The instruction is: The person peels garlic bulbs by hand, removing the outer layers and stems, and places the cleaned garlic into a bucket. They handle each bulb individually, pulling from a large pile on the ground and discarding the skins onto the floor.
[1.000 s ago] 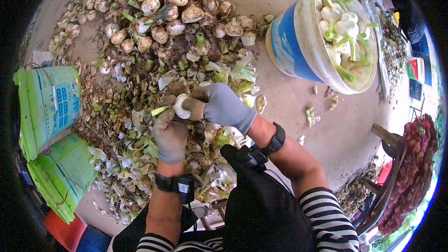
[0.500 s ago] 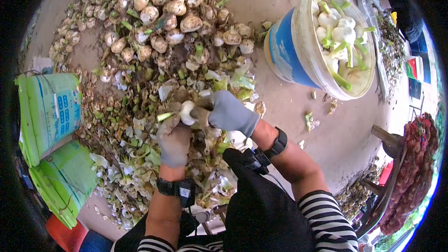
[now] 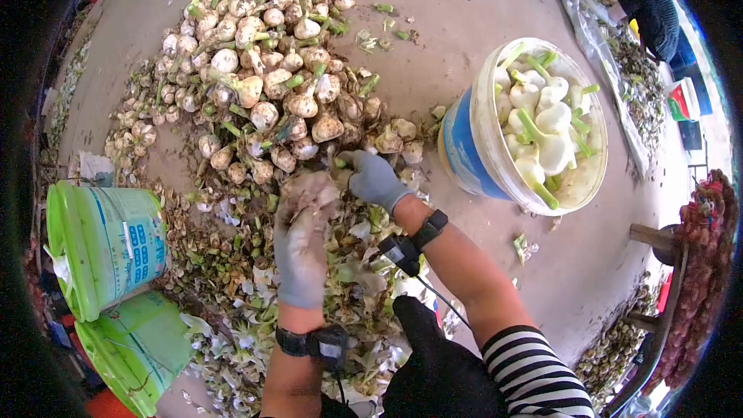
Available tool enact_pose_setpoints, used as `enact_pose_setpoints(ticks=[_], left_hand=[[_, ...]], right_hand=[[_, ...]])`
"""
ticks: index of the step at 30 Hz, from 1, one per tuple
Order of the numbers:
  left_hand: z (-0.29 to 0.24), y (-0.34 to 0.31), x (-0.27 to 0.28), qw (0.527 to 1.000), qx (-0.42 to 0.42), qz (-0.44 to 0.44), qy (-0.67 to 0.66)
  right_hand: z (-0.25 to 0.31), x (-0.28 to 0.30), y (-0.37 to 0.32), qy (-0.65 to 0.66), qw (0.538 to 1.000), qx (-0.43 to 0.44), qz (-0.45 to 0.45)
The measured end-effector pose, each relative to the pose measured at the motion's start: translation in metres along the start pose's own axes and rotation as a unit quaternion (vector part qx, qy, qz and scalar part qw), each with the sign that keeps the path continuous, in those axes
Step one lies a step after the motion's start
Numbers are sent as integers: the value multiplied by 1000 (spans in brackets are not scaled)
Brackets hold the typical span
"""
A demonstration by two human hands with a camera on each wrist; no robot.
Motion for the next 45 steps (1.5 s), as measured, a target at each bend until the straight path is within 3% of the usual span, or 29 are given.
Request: enact_pose_setpoints(ticks=[1, 2, 3, 4, 5, 7, 8, 11, 16, 19, 20, 23, 25, 26, 27, 29, 30, 31, 32, 33, 34, 35, 37, 38, 39, 41, 42, 43, 45], left_hand=[[6, -2, 23, 996, -3, -52, 71], [-1, -9, 22, 993, 14, -79, 91], [23, -3, 40, 995, -7, -43, 85], [41, 0, 54, 986, -38, -20, 163], [49, -1, 60, 968, -67, 4, 241], [50, -7, 56, 977, -47, 6, 207], [49, -11, 52, 985, -32, 12, 170], [50, -24, 56, 994, 77, -12, 82], [50, -32, 67, 988, 147, -18, -42], [52, -36, 64, 985, 151, -41, -69], [48, -43, 62, 995, 97, -12, 19], [32, -49, 61, 996, 35, -56, 51], [36, -46, 68, 995, 43, -90, 15], [45, -48, 74, 983, 131, -100, -78], [53, -52, 76, 955, 216, -109, -170], [58, -55, 82, 950, 255, -116, -142], [56, -54, 81, 959, 238, -90, -122], [53, -54, 79, 968, 221, -65, -100], [53, -54, 78, 965, 207, -94, -127], [55, -53, 80, 965, 208, -96, -126], [39, -46, 89, 989, 83, -107, 63], [21, -43, 88, 960, -46, -115, 250], [11, -46, 71, 978, 4, -88, 191], [17, -48, 65, 980, 35, -51, 187], [22, -51, 60, 981, 65, -16, 183], [38, -40, 77, 981, 35, -41, 186], [50, -35, 88, 995, 83, -51, 23], [63, -35, 96, 979, 132, -61, -141], [51, -45, 97, 948, 177, -169, -206]], right_hand=[[7, 3, -7, 5, 1000, -6, 3], [5, 1, -14, 156, 986, -51, 19], [5, -2, -18, 299, 949, -92, 34], [9, -7, -25, 344, 933, -99, 25], [12, -14, -33, 346, 932, -103, 30], [39, -8, -45, 188, 981, 46, -19], [36, -15, -48, 226, 972, -13, 62], [33, -15, -53, 146, 977, -8, 158], [31, -23, -63, 240, 955, -38, 168], [30, -22, -62, 283, 950, -35, 130], [28, -23, -64, 283, 950, -37, 130], [26, -26, -72, 186, 973, 17, 133], [4, -31, -71, 154, 980, -24, 127], [-7, -36, -72, 47, 986, 137, 88], [17, -32, -80, -60, 953, 293, 46], [26, -26, -92, -142, 930, 334, 63], [22, -25, -84, -29, 981, 165, 101], [6, -30, -84, 87, 987, -13, 135], [4, -29, -86, 89, 987, -16, 136], [16, -26, -89, 75, 984, 79, 141], [30, -24, -92, 60, 972, 177, 145], [30, -25, -91, 59, 971, 179, 146], [13, -27, -88, 104, 983, 71, 136], [5, -38, -90, 165, 967, 0, 194], [8, -39, -95, 166, 966, -2, 196], [26, -62, -125, 276, 866, -92, 407], [42, -61, -132, 276, 864, -23, 419], [41, -62, -134, 278, 864, -25, 420], [35, -50, -119, 197, 924, 19, 327]])
Point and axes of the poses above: each hand's wrist, its own y-axis towards the middle knuckle, its own x-axis out of the back of the hand, z = x × y, the point moved 8 cm from there along y, towards the middle knuckle, and after that the axes turned 7 degrees about -z, right-handed, at the moved point
